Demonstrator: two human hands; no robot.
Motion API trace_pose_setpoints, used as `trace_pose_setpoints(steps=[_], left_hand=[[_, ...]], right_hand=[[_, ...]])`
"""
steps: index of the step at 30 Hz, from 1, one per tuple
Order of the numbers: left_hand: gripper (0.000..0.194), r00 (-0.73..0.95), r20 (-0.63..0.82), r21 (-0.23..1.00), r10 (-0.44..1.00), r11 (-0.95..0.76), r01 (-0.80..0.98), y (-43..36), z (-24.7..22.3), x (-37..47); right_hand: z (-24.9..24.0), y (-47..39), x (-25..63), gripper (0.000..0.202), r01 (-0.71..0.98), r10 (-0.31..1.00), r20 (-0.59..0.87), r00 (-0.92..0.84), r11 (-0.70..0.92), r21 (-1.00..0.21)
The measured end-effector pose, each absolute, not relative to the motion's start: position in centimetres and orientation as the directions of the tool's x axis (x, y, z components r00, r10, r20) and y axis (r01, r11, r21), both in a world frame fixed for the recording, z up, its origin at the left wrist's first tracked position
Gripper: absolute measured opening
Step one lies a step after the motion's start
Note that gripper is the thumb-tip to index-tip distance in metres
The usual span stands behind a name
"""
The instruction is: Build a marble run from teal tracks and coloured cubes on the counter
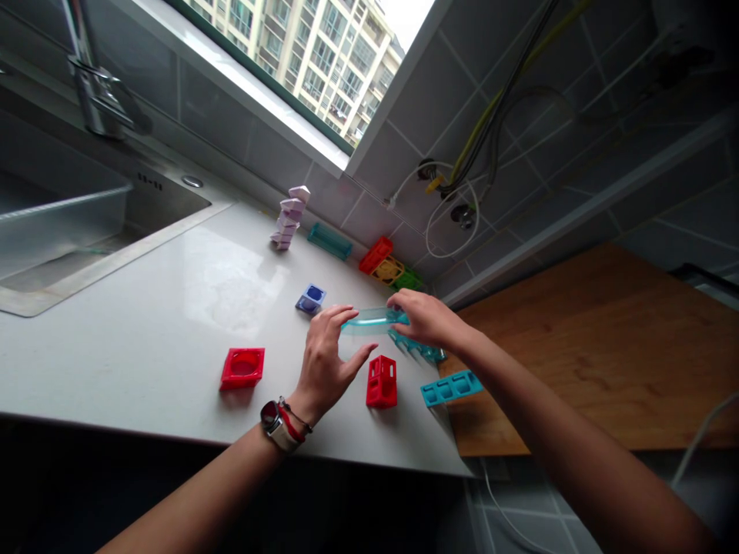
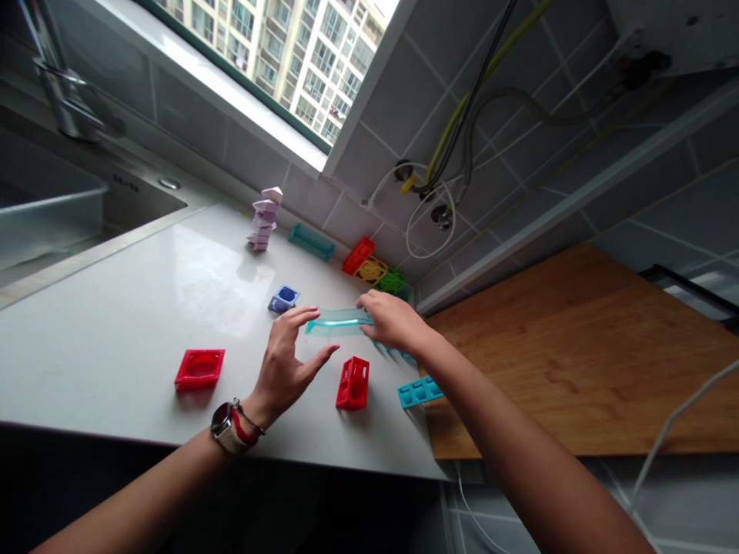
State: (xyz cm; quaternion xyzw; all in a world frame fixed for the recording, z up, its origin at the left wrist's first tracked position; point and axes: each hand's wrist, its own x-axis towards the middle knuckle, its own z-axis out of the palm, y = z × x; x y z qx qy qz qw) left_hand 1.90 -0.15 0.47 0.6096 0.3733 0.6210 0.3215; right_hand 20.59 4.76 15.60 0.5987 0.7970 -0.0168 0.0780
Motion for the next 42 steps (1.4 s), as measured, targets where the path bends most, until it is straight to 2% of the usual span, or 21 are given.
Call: trace_pose_setpoints(steps=[4, 8, 13, 19, 24, 27, 30, 34, 37, 39, 42], left_hand=[[0.027, -0.024, 0.537, 0.843, 0.843, -0.535, 0.059, -0.2, 0.2, 2.2], [0.015, 0.204, 0.467, 0.878, 0.861, -0.479, 0.013, -0.3, -0.6, 2.7], [0.013, 0.449, 0.416, 0.863, 0.79, -0.499, 0.079, -0.5, -1.4, 3.1], [0.016, 0.57, 0.382, 0.826, 0.728, -0.545, 0.142, -0.6, -1.9, 3.4], [0.019, 0.629, 0.369, 0.796, 0.684, -0.582, 0.165, -0.9, -2.2, 3.5], [0.02, 0.647, 0.357, 0.786, 0.673, -0.591, 0.181, -0.9, -2.4, 3.5], [0.02, 0.657, 0.345, 0.782, 0.67, -0.593, 0.194, -0.8, -2.7, 3.5], [0.021, 0.647, 0.339, 0.778, 0.682, -0.591, 0.215, -0.6, -3.0, 3.4], [0.02, 0.631, 0.344, 0.772, 0.695, -0.592, 0.231, -0.5, -3.4, 3.6], [0.018, 0.626, 0.349, 0.766, 0.698, -0.597, 0.238, -0.5, -3.7, 3.8], [0.013, 0.635, 0.355, 0.758, 0.686, -0.609, 0.234, -0.5, -4.0, 4.0]], right_hand=[[13.4, 9.0, 23.6, 0.038, 1.0, 0.995, -0.095, 0.017, -0.017, 0.003], [9.7, 11.3, 24.8, 0.047, 0.965, 0.96, -0.156, 0.234, -0.249, -0.085], [6.7, 12.0, 24.6, 0.053, 0.915, 0.908, -0.193, 0.373, -0.394, -0.083], [6.1, 11.4, 24.7, 0.07, 0.913, 0.885, -0.238, 0.401, -0.408, 0.02], [6.4, 10.7, 24.7, 0.072, 0.93, 0.895, -0.253, 0.368, -0.357, 0.09], [7.2, 10.2, 24.6, 0.071, 0.942, 0.919, -0.212, 0.334, -0.317, 0.111], [8.4, 8.6, 24.1, 0.063, 0.956, 0.954, -0.11, 0.279, -0.266, 0.121], [9.1, 3.6, 22.9, 0.05, 0.966, 0.974, 0.061, 0.218, -0.224, 0.128], [7.9, -1.3, 21.8, 0.044, 0.975, 0.98, 0.067, 0.185, -0.191, 0.109], [6.6, -4.0, 21.1, 0.049, 0.979, 0.982, 0.057, 0.182, -0.186, 0.084], [4.8, -6.3, 20.4, 0.052, 0.963, 0.961, 0.059, 0.271, -0.271, -0.002]])
